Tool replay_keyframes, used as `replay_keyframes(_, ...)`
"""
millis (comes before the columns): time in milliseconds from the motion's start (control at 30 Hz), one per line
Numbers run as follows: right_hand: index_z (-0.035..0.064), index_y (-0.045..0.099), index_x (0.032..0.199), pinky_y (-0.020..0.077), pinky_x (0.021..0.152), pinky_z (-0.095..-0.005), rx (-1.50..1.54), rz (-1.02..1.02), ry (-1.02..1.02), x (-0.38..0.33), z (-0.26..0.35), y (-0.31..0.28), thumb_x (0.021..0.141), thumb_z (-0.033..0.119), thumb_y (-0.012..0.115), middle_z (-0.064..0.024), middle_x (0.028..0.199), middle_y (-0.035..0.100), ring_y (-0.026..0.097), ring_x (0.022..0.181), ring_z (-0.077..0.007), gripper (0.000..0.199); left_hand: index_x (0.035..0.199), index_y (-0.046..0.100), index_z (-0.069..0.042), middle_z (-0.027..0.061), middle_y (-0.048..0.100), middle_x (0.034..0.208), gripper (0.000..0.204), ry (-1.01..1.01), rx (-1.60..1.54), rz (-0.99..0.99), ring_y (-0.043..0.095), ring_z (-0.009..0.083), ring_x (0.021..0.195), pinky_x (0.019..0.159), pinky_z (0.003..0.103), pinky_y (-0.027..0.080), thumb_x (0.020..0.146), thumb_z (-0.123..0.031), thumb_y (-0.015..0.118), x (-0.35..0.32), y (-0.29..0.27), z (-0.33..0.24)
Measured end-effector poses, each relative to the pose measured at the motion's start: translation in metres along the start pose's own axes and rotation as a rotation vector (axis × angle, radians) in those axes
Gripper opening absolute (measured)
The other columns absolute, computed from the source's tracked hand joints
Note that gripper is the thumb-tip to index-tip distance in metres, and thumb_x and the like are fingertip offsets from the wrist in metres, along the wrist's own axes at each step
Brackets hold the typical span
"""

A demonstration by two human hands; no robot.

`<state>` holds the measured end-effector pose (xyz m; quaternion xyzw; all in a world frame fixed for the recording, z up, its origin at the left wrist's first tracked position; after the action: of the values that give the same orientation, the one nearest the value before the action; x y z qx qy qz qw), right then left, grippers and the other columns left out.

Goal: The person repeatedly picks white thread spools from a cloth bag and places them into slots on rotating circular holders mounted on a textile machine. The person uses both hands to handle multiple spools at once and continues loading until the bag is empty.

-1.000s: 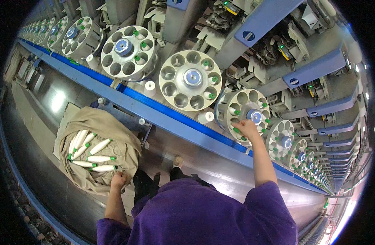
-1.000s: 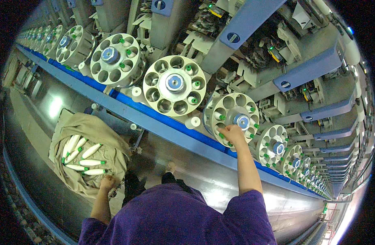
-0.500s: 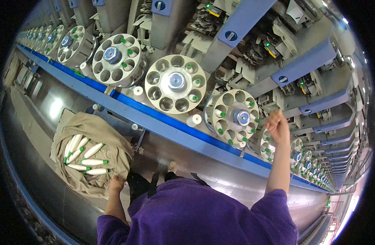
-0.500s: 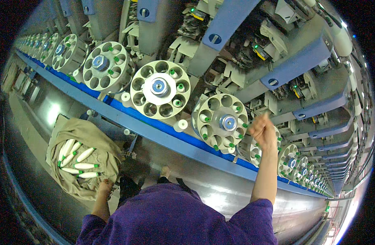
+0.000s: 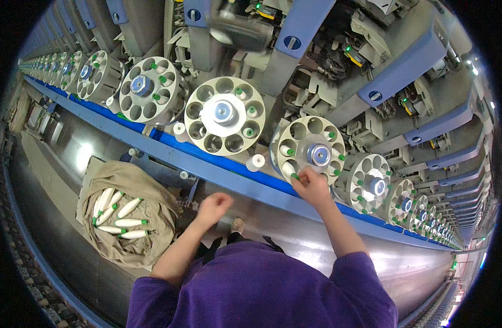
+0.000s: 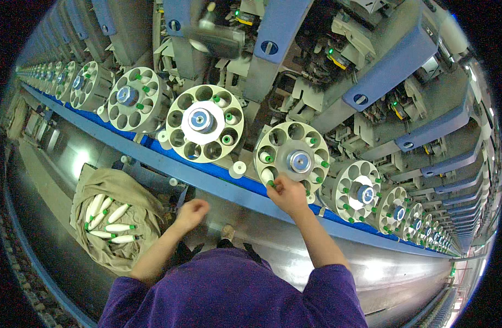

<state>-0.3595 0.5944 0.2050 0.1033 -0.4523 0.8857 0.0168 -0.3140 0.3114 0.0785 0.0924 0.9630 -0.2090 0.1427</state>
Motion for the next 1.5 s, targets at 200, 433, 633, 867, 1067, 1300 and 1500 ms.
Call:
replay_keyframes(200, -0.0008, 0.056, 0.076, 0.0456, 0.046, -0.0233, 0.487, 0.035, 0.328, -0.068, -0.012, -0.021, 0.08, 0.014, 0.067, -0.0061, 0.064, 0.062, 0.058, 0.054, -0.0086, 0.019, 0.098, 0.061, -0.007, 0.0013, 0.062, 0.078, 0.039, -0.462, -0.726, 0.784, 0.058, 0.0105, 0.07, 0.063, 0.025, 0.046, 0.089, -0.045, 0.053, -0.016, 0.137, -0.109)
replay_keyframes(433, -0.0025, 0.057, 0.082, 0.0448, 0.044, -0.0249, 0.657, 0.377, 0.579, -0.058, -0.044, 0.011, 0.092, 0.031, 0.05, -0.0087, 0.067, 0.061, 0.058, 0.055, -0.0123, 0.036, 0.087, 0.058, -0.005, 0.0017, 0.057, 0.063, 0.036, -0.497, -0.708, 0.645, 0.052, 0.0078, 0.052, 0.048, 0.022, 0.043, 0.088, -0.041, 0.056, -0.019, 0.164, -0.114)
replay_keyframes(633, 0.0054, 0.056, 0.085, 0.0484, 0.061, -0.0341, 0.161, 0.513, 0.125, -0.021, -0.04, 0.023, 0.092, 0.035, 0.048, -0.0069, 0.065, 0.058, 0.061, 0.063, -0.0177, 0.032, 0.092, 0.059, -0.001, 0.0032, 0.059, 0.065, 0.044, -0.447, -0.644, 0.606, 0.055, 0.0091, 0.056, 0.051, 0.022, 0.045, 0.09, -0.044, 0.05, -0.02, 0.172, -0.112)
replay_keyframes(867, 0.0048, 0.05, 0.09, 0.0543, 0.061, -0.0333, 1.108, 0.243, 0.309, 0.006, -0.075, -0.072, 0.09, 0.027, 0.055, -0.0063, 0.08, 0.056, 0.061, 0.068, -0.0175, 0.023, 0.103, 0.06, -0.006, 0.0055, 0.063, 0.079, 0.051, -0.132, -0.594, 0.6, 0.057, 0.0093, 0.066, 0.056, 0.021, 0.044, 0.093, -0.05, 0.037, -0.002, 0.144, -0.114)
replay_keyframes(1067, 0.0054, 0.049, 0.09, 0.0325, 0.052, -0.0228, -0.01, 0.034, 0.178, 0.076, -0.053, -0.062, 0.087, 0.027, 0.059, 0.0009, 0.064, 0.041, 0.034, 0.054, -0.0085, 0.024, 0.079, 0.063, -0.005, 0.0158, 0.062, 0.082, 0.017, 0.316, 0.363, -0.465, 0.059, 0.035, 0.077, 0.07, 0.043, 0.049, 0.078, -0.021, 0.056, -0.014, -0.052, 0.024)
replay_keyframes(1300, 0.0055, 0.057, 0.09, 0.0439, 0.059, -0.0241, 0.302, 0.635, 0.048, 0.052, 0.15, 0.164, 0.087, 0.018, 0.059, 0.0, 0.071, 0.057, 0.052, 0.065, -0.0075, 0.013, 0.09, 0.064, -0.001, 0.0203, 0.063, 0.09, 0.021, -0.887, 0.315, -0.815, 0.06, 0.0366, 0.086, 0.076, 0.043, 0.048, 0.082, -0.012, 0.049, -0.191, -0.287, 0.291)
replay_keyframes(1500, 0.0024, 0.061, 0.096, 0.0501, 0.07, -0.0309, 0.514, 0.918, -0.151, -0.029, 0.294, 0.384, 0.084, 0.017, 0.06, -0.0142, 0.086, 0.066, 0.065, 0.079, -0.0211, 0.019, 0.096, 0.06, -0.006, 0.0134, 0.055, 0.11, 0.022, -0.546, 0.877, -0.42, 0.049, 0.0298, 0.107, 0.094, 0.041, 0.039, 0.076, -0.005, 0.051, -0.175, -0.331, 0.338)
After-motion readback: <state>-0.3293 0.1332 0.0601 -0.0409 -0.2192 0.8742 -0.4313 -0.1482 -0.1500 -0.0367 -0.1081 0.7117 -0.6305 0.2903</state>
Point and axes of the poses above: each hand's wrist, its own x-axis towards the middle knuckle, its own y-axis out of the palm, z = x × y, the point moved 7 cm from there along x, towards the middle knuckle
